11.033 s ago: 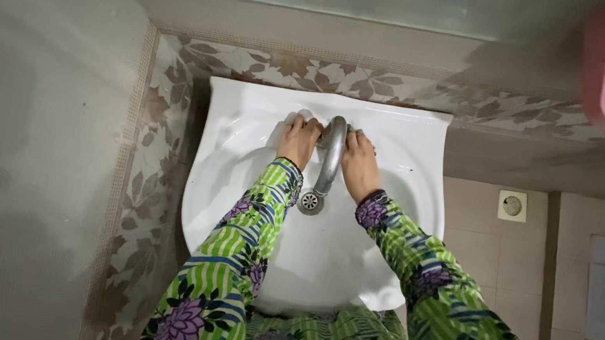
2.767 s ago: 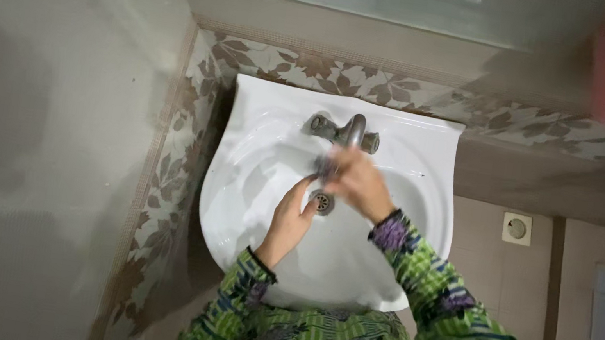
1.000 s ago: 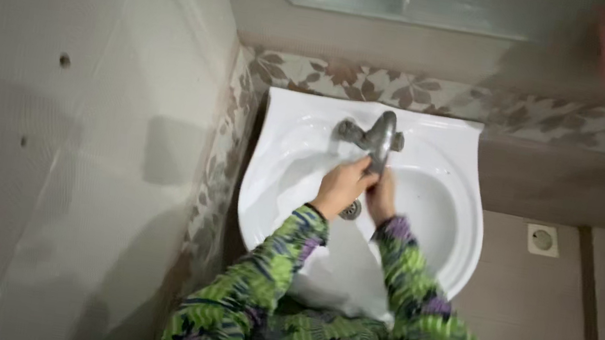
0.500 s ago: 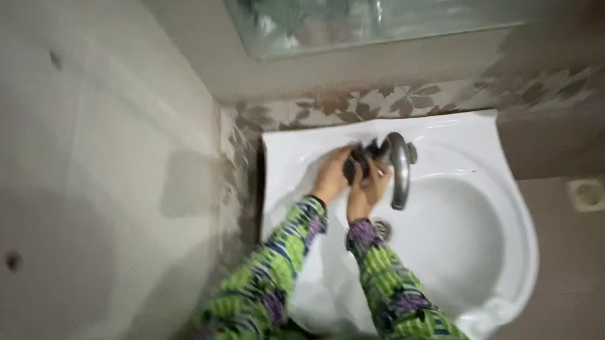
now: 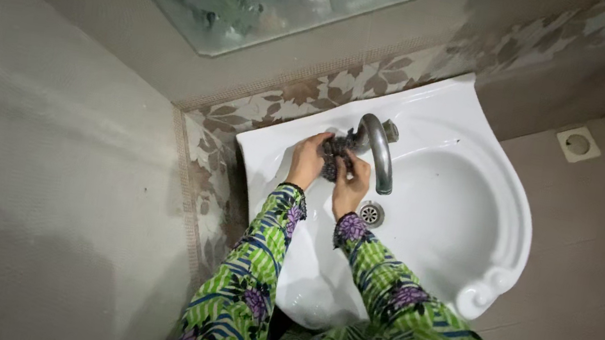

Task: The person cleans a bathroom sink using a dark scrubbing pad and a white plastic cup. They scrub the basin, faucet, and surrounding areas, occasionally rinsing the pad and cup under running water.

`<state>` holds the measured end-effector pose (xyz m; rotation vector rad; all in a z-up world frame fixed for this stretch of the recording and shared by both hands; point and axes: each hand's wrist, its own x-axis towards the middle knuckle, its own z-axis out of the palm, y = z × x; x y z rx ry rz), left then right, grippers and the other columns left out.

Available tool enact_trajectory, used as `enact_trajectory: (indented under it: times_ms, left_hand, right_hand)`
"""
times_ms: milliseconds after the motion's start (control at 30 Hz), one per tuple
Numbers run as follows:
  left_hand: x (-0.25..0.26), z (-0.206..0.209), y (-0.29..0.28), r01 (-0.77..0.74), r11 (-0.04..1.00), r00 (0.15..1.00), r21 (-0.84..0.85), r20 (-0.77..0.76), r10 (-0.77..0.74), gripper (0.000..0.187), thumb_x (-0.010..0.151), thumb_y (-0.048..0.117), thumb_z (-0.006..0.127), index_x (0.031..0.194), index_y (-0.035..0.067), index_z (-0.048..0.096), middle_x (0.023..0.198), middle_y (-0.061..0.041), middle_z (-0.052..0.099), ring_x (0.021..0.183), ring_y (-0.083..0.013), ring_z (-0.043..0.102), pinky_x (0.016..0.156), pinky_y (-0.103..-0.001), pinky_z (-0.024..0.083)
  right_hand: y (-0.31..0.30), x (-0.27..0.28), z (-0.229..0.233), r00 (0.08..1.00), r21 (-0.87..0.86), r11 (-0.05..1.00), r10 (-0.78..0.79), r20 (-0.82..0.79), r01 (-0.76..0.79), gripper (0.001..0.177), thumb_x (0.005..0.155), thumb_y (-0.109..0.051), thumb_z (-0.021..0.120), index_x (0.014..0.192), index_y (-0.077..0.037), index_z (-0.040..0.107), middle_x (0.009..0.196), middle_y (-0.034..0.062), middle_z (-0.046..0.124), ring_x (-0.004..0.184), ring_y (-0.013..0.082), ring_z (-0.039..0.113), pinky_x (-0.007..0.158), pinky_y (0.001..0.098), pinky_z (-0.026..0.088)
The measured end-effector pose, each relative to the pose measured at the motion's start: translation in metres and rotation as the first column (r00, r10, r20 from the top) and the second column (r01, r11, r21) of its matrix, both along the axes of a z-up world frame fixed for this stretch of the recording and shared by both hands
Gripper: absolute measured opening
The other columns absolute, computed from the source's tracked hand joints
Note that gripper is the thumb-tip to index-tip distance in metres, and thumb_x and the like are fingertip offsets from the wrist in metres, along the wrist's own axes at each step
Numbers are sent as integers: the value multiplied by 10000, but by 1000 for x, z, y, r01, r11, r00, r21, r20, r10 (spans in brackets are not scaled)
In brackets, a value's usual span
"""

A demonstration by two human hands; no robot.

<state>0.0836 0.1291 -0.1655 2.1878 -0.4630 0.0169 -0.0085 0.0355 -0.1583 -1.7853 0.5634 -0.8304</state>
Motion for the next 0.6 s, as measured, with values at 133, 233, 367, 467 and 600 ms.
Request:
enact_trajectory:
  times_ms: [133, 233, 367, 467, 600]
  left_hand:
    - [-5, -3, -1, -6, 999, 1000, -43, -5, 6, 543, 778, -118, 541, 1258, 89, 691, 1204, -209, 711, 1135, -387, 674, 974, -431, 536]
    - [-6, -6, 1, -11, 998, 999, -59, 45, 14, 551, 780, -130, 528, 1253, 92, 702, 1211, -203, 720, 1160, -386, 675, 1013, -425, 531]
    - [-4, -2, -3, -13, 997, 1000, -71, -1, 13, 518, 802, -107, 565, 1259, 97, 700, 1230, -193, 712, 1173, -378, 661, 1003, -420, 521]
    - [-11, 1, -2, -6, 996, 998, -88, -69, 0, 538, 797, -98, 565, 1288, 93, 668, 1259, -189, 690, 1186, -371, 646, 990, -419, 517]
    - [-14, 5, 0, -4, 997, 1000, -75, 3, 4, 551, 795, -103, 558, 1296, 97, 670, 1280, -179, 694, 1217, -377, 640, 1035, -427, 506]
  right_hand:
    - [-4, 9, -8, 999, -79, 996, -30, 38, 33, 261, 930, -58, 772, 1183, -42, 711, 1014, 123, 632, 874, 238, 629, 775, 354, 518]
    - [0, -1, -14, 999, -129, 992, 10, 52, -3, 259, 922, -37, 761, 1175, -38, 701, 1040, 119, 624, 898, 230, 622, 779, 347, 515]
    - [5, -19, -24, 996, -1, 996, 90, -19, -90, 279, 902, -13, 758, 1175, -55, 724, 1011, 101, 634, 848, 198, 628, 762, 320, 523]
    - [3, -9, -28, 1000, 16, 1000, -3, 30, 3, 279, 921, 0, 731, 1194, -52, 722, 1058, 104, 630, 853, 190, 615, 756, 304, 514]
    - [16, -10, -22, 1000, -6, 1000, -10, 19, 10, 278, 921, -27, 745, 1195, -51, 714, 1069, 100, 630, 890, 185, 631, 769, 303, 526]
